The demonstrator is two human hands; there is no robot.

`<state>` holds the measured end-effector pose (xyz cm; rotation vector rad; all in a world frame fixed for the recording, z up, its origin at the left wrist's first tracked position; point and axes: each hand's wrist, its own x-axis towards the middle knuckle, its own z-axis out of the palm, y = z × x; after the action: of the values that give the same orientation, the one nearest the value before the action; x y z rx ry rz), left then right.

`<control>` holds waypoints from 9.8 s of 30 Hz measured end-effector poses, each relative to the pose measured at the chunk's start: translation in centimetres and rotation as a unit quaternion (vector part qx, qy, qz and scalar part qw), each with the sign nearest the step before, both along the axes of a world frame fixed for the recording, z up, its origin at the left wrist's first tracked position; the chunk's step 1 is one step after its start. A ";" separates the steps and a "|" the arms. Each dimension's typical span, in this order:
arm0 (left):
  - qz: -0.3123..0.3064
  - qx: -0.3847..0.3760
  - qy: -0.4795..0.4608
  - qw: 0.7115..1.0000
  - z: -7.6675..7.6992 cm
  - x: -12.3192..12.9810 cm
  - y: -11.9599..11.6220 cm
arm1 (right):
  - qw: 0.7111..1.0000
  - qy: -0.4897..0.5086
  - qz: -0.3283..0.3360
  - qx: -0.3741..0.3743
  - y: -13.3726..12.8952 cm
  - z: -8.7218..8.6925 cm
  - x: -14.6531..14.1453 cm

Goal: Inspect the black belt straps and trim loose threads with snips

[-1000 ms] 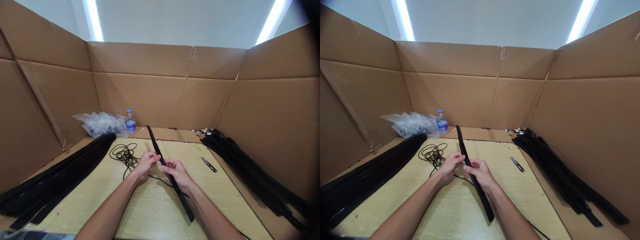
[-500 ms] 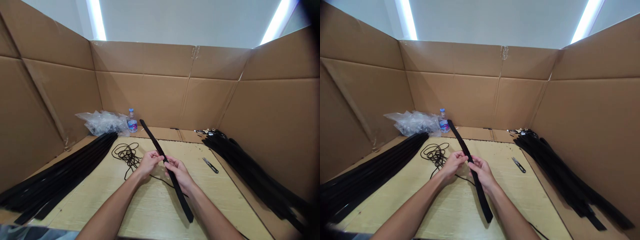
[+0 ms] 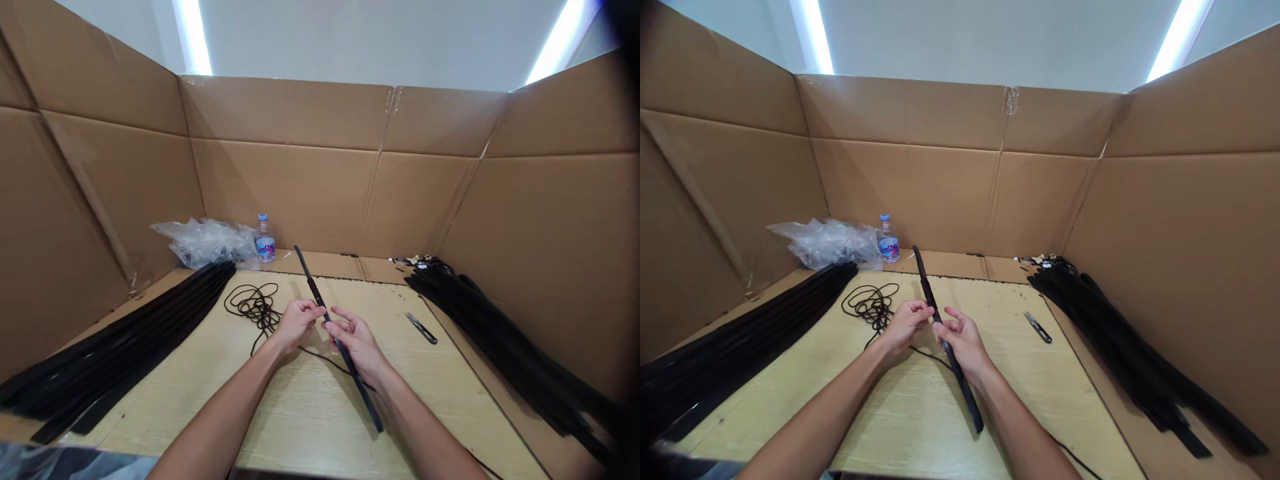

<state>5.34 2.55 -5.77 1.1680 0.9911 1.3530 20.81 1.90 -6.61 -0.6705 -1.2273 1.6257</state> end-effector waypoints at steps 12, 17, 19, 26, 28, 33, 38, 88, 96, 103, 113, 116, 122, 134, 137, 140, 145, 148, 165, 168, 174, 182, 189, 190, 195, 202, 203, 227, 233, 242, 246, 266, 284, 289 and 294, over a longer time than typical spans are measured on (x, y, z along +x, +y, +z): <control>0.002 0.011 -0.021 1.000 0.7 -0.3 -0.3 | 0.997 0.025 0.076 -0.002 -0.1 0.7 0.6; -0.002 0.015 -0.023 1.000 0.4 0.0 -0.1 | 1.000 0.014 0.010 -0.007 0.3 0.0 0.1; -0.004 0.015 -0.023 1.000 0.3 0.0 -0.1 | 1.000 -0.008 0.010 0.020 0.1 -0.1 0.1; -0.005 0.021 -0.025 0.999 0.1 -0.1 0.1 | 1.000 0.019 0.015 0.019 -0.3 0.2 -0.1; -0.005 0.017 -0.027 0.999 0.2 -0.2 0.1 | 0.999 0.023 0.017 0.016 -0.1 0.2 -0.1; -0.022 0.001 -0.026 0.999 0.8 -0.3 -0.4 | 0.998 -0.032 0.029 0.036 0.2 -0.1 0.1; -0.026 0.001 -0.016 1.000 1.0 -0.1 -0.6 | 0.997 -0.007 0.045 0.056 -0.4 0.1 0.3; -0.029 0.014 -0.053 0.998 0.7 0.1 -0.4 | 1.000 0.019 0.016 0.013 -0.4 -0.1 -0.2; -0.034 0.003 -0.085 0.996 1.2 0.1 -0.7 | 0.996 0.078 0.036 -0.022 -0.4 0.2 -0.2; -0.065 -0.007 -0.091 0.994 1.4 0.0 -0.9 | 0.997 0.014 0.079 0.015 -0.6 0.4 0.3; -0.048 -0.019 -0.079 0.996 1.1 -0.5 -0.5 | 0.996 0.037 0.077 -0.029 -0.6 1.2 0.8; -0.041 -0.017 -0.079 0.996 1.1 -0.3 -0.5 | 0.997 0.042 0.060 -0.020 -0.4 1.0 0.8; -0.058 -0.009 -0.081 0.995 1.1 -0.1 -0.8 | 0.997 0.023 0.078 0.011 -0.7 0.7 0.5; -0.048 -0.025 -0.078 0.996 1.2 -0.1 -0.7 | 0.996 0.058 0.062 0.035 -0.1 1.1 0.7; -0.051 -0.027 -0.074 0.996 1.4 -0.1 -0.9 | 0.997 0.031 0.058 0.051 -0.1 0.8 0.6; -0.059 -0.031 -0.067 0.995 1.4 -0.2 -1.0 | 0.996 0.002 0.066 0.066 -0.4 0.7 0.6; -0.090 -0.028 -0.052 0.994 1.2 -0.3 -1.0 | 0.997 0.010 0.059 0.050 -0.7 0.9 0.9; -0.084 -0.025 -0.054 0.995 1.2 -0.2 -1.0 | 0.997 0.003 0.050 0.061 -0.7 1.0 1.1; -0.059 0.000 -0.038 0.998 1.0 0.1 -0.9 | 0.999 0.022 0.045 0.000 -0.9 0.9 0.3; -0.064 -0.004 -0.027 0.998 1.1 0.2 -1.1 | 0.999 0.004 0.039 0.018 -1.0 0.9 0.4; -0.082 -0.009 -0.038 0.996 1.4 0.2 -1.4 | 0.998 -0.012 0.015 0.054 -1.0 1.1 0.6; -0.084 -0.018 -0.071 0.994 1.4 0.0 -1.1 | 0.992 0.029 0.076 0.102 -0.9 1.7 1.2; -0.074 -0.023 -0.048 0.996 1.1 -0.2 -0.9 | 0.984 -0.004 0.105 0.147 -1.1 1.9 1.8; -0.071 -0.025 -0.050 0.996 1.1 -0.2 -0.9 | 0.983 -0.005 0.110 0.147 -1.1 1.8 1.8; -0.044 -0.023 -0.047 0.998 0.8 0.3 -0.8 | 0.981 -0.007 0.134 0.139 -1.3 1.3 1.6; 0.035 -0.019 -0.032 0.999 0.5 1.4 -0.9 | 0.968 -0.036 0.212 0.132 -2.3 1.6 0.7; 0.038 -0.022 -0.029 0.999 0.5 1.5 -1.0 | 0.968 -0.030 0.214 0.130 -2.4 1.6 0.5; -0.027 0.003 -0.007 1.000 0.5 -0.1 -0.3 | 0.982 -0.071 -0.053 0.164 -0.7 1.5 1.3; -0.038 0.002 -0.042 0.998 0.9 0.7 -0.9 | 0.987 -0.059 -0.087 0.124 -0.1 1.5 0.7; -0.092 -0.007 -0.084 0.992 1.1 1.5 -1.5 | 0.997 -0.009 -0.034 0.070 -0.8 1.0 0.1; -0.111 0.005 -0.088 0.990 1.4 1.8 -1.8 | 0.996 0.000 -0.023 0.086 -0.9 1.1 0.2; -0.055 0.018 -0.035 0.998 1.5 2.3 -1.8 | 0.995 -0.091 -0.049 0.015 -1.5 2.7 0.5; -0.059 0.035 0.046 0.997 1.3 3.1 -1.8 | 0.986 -0.133 -0.076 0.073 -0.7 2.9 1.2; -0.047 0.042 0.042 0.997 1.5 3.1 -2.0 | 0.980 -0.162 -0.087 0.077 -1.1 3.4 1.0; -0.048 0.041 0.024 0.998 1.5 3.1 -2.0 | 0.981 -0.161 -0.087 0.059 -1.1 3.3 0.8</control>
<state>8.48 0.58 -4.22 1.2994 0.9088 1.3050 21.59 0.84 -3.30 -0.9641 -1.4396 1.3239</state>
